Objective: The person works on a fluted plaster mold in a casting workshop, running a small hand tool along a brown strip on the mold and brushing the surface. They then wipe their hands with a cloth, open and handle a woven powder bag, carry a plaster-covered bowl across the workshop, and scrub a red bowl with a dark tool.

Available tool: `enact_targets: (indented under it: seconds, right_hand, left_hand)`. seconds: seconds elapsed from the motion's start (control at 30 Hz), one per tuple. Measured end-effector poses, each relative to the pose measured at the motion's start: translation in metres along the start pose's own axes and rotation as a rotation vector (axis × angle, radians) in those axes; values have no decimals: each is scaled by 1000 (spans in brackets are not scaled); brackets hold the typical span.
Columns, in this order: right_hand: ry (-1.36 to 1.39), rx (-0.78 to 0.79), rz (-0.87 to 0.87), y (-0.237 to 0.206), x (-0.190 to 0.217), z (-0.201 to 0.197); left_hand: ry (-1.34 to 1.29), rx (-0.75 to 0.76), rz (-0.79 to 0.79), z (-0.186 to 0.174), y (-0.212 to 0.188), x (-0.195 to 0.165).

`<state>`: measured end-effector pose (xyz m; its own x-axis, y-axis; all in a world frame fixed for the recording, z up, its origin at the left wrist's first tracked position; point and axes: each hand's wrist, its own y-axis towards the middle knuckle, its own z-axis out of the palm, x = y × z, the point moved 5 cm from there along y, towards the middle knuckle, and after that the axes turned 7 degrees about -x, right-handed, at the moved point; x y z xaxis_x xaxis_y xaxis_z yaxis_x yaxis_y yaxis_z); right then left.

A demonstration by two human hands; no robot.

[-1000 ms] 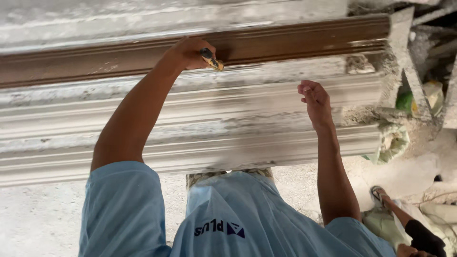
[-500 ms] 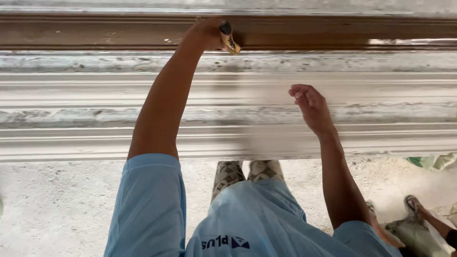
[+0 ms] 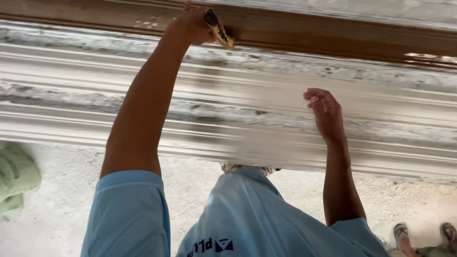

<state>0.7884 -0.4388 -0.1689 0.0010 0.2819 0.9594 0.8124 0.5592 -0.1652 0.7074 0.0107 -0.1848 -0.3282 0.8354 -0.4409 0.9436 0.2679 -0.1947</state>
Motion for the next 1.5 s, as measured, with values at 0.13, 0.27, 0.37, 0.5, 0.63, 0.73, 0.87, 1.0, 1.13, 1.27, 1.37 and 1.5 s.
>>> enact_targets:
  seconds: [0.13,0.27,0.37,0.5,0.63,0.73,0.87,1.0,1.13,1.27,1.37,1.5]
  right_hand:
    - [4,-27,39,3,32,99]
    - [-197,117,68,17,85,201]
    - [-208,134,1,18,118,250]
    - [-180,71,-30,16,136,311]
    - [-165,7,60,-2,151,395]
    - [-131,21,-9,-13,173,486]
    - [-160,57,6,-32,204,585]
    - [-156,67,96,-46,229,653]
    - [-194,56,98,-48,245,687]
    - [-174,29,70,-47,253,700]
    - [-206,11,117,-49,252,706]
    - [-217,0,152,-51,251,716]
  left_hand:
    - [121,69,22,-35,-31,95]
    - [29,-45,46,-81,-77,179]
    - [50,16,4,-111,-99,228]
    - [95,91,-18,-145,-126,291]
    - [-38,112,-65,-178,-163,372]
    - [-96,2,126,-210,-191,436]
    - [-78,-24,190,-242,-220,514]
    - [-33,-30,184,-275,-254,583]
    - [224,2,216,-306,-280,633]
    - [187,49,73,-328,-303,674]
    - [344,54,126,-338,-313,690]
    - [325,105,69,-352,-324,711]
